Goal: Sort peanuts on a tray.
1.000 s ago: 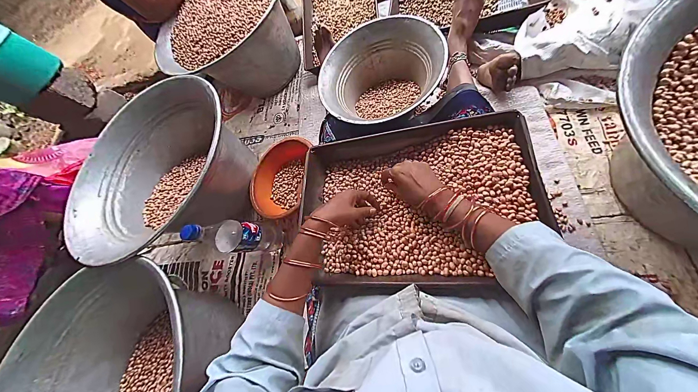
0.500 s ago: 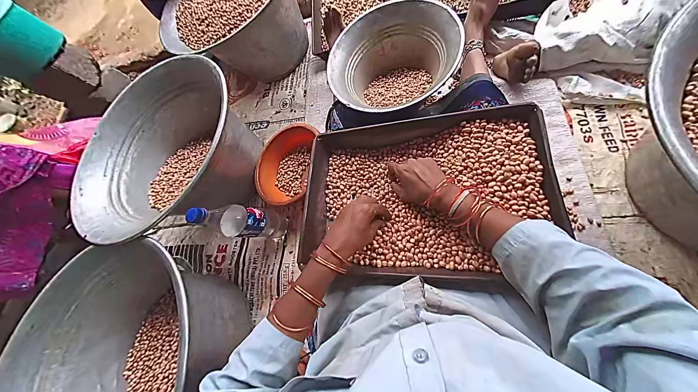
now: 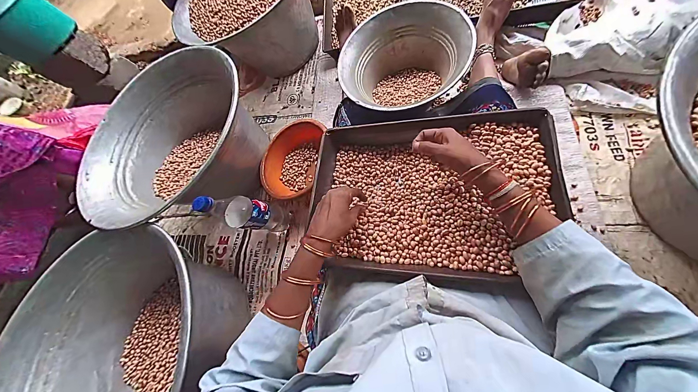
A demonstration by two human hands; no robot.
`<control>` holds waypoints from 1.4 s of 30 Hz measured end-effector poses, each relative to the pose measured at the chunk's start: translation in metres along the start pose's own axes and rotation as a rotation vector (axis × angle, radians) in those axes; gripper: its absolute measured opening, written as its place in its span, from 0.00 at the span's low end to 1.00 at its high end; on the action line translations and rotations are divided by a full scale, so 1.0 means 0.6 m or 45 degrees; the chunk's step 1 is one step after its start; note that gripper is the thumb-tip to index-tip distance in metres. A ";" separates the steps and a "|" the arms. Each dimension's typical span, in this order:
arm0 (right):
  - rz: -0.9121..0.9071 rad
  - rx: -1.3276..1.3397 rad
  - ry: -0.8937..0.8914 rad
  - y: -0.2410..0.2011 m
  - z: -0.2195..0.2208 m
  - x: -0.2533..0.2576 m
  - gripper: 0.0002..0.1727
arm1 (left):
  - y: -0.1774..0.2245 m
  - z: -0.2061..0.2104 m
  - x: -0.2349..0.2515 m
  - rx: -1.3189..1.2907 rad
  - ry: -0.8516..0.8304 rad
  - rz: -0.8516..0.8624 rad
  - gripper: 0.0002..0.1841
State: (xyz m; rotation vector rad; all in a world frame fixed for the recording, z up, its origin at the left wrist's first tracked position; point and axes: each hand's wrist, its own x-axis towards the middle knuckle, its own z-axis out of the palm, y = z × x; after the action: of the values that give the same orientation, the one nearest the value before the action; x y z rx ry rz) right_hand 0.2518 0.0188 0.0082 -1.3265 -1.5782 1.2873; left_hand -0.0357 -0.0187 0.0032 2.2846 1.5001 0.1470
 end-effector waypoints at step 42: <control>0.006 -0.636 -0.425 -0.031 0.021 -0.028 0.13 | 0.004 0.005 -0.001 -0.061 0.023 -0.174 0.06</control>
State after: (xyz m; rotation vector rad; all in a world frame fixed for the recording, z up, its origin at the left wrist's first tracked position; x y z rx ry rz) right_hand 0.2390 -0.0005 0.0242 -1.4562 -2.2384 1.2066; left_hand -0.0331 -0.0209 0.0016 2.1408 1.6381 0.1633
